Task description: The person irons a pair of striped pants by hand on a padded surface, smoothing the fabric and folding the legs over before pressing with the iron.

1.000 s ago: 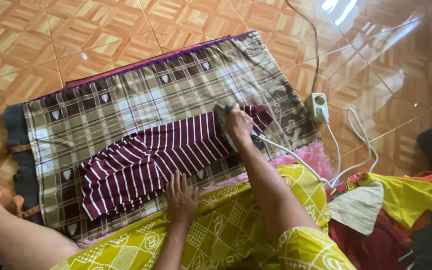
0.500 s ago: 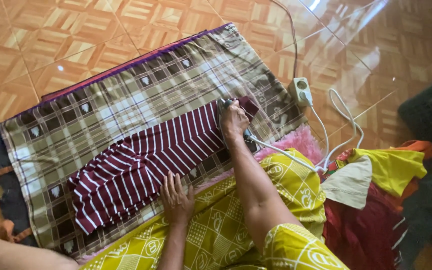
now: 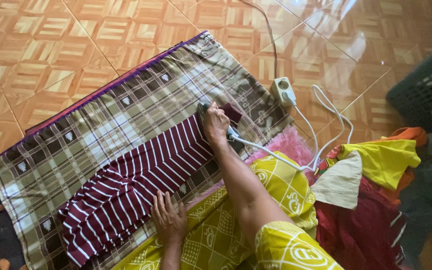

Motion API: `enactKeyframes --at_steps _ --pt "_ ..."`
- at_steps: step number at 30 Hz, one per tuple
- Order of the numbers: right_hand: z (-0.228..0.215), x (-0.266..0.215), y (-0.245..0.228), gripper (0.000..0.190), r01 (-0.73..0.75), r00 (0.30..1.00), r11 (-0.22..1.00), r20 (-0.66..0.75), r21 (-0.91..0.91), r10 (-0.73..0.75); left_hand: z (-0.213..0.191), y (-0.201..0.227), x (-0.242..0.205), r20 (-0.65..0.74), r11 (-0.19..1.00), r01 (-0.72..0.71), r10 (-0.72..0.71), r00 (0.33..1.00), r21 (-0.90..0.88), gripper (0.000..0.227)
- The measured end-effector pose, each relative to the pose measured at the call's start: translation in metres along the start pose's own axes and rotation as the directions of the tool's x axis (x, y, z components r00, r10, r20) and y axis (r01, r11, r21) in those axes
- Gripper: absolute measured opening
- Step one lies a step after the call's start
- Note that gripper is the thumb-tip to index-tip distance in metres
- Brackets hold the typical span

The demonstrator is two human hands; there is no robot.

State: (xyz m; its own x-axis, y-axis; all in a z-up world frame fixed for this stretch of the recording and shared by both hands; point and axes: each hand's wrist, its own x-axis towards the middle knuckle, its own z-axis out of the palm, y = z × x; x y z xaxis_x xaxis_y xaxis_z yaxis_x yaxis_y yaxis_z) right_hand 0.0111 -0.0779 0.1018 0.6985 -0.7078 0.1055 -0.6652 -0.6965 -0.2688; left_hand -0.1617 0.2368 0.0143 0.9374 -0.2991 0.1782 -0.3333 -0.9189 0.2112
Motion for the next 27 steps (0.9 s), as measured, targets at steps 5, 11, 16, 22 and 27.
enactKeyframes --at_steps 5,11,16,22,27 --pt "0.009 -0.007 0.008 0.019 -0.006 0.990 0.991 -0.137 -0.136 -0.013 0.000 0.000 -0.002 -0.028 1.000 -0.008 0.008 1.000 0.012 0.070" --pt "0.003 0.008 -0.010 0.009 0.106 0.994 0.983 0.003 -0.153 -0.106 0.004 -0.001 -0.004 -0.029 0.999 -0.008 0.009 1.000 0.048 0.070" --pt "0.014 0.007 -0.001 0.025 0.169 0.943 0.920 -0.213 -0.355 -0.255 -0.002 0.003 -0.001 -0.050 0.999 -0.021 0.023 0.998 0.041 0.070" --pt "-0.038 0.002 0.032 0.038 0.236 0.967 0.966 -0.078 -0.101 -0.244 0.002 0.000 -0.003 -0.031 0.999 -0.024 0.024 0.999 0.023 0.069" --pt "-0.054 0.026 0.046 0.061 0.172 0.984 0.982 -0.061 0.076 -0.168 0.003 -0.003 -0.004 0.021 1.000 0.008 -0.008 1.000 0.007 0.071"
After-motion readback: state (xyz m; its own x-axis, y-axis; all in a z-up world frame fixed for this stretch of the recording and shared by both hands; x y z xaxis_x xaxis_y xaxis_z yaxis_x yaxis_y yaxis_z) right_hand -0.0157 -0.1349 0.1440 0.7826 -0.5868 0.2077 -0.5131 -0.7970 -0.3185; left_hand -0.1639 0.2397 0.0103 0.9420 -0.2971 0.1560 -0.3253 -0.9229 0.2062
